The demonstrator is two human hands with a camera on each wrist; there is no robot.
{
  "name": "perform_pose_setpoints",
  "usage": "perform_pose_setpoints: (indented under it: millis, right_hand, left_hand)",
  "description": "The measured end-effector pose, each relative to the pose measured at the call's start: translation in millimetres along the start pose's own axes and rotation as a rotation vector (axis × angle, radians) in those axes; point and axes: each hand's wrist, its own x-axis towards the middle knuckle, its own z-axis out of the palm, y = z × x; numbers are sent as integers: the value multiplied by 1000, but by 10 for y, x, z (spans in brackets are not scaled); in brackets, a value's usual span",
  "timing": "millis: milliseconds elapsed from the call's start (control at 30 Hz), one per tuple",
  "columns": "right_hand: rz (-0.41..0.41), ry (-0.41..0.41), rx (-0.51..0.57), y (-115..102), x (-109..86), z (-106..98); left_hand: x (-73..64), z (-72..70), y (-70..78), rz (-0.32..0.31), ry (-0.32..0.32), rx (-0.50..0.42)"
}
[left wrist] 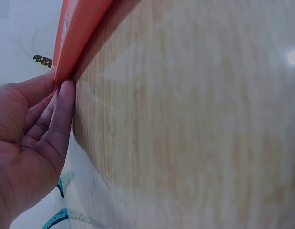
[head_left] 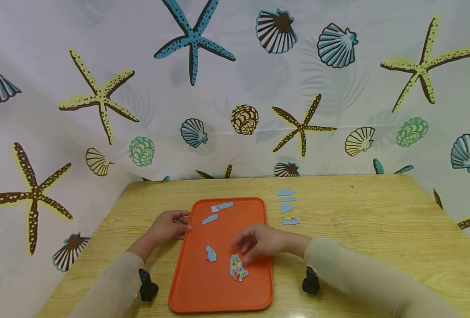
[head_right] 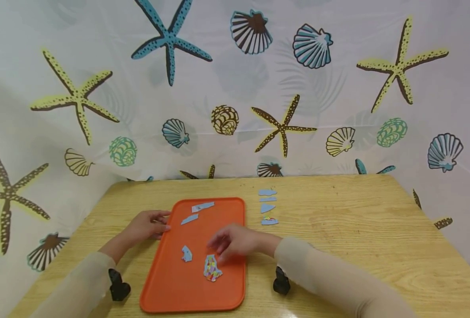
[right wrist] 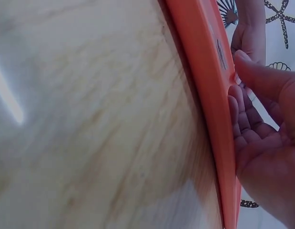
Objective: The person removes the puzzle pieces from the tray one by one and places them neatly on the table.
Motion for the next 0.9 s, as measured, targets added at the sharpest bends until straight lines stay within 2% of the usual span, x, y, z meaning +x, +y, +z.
perform_pose_setpoints:
  millis: [667,900]
  right_hand:
    - [-13,-231,-348,-156,144,-8]
    - [11,-265,-438,-194,179,-6]
  left_hand:
    - [42,-18,-36,8,-8,-13]
    - [40,-10,-43,-1,-7,-18]
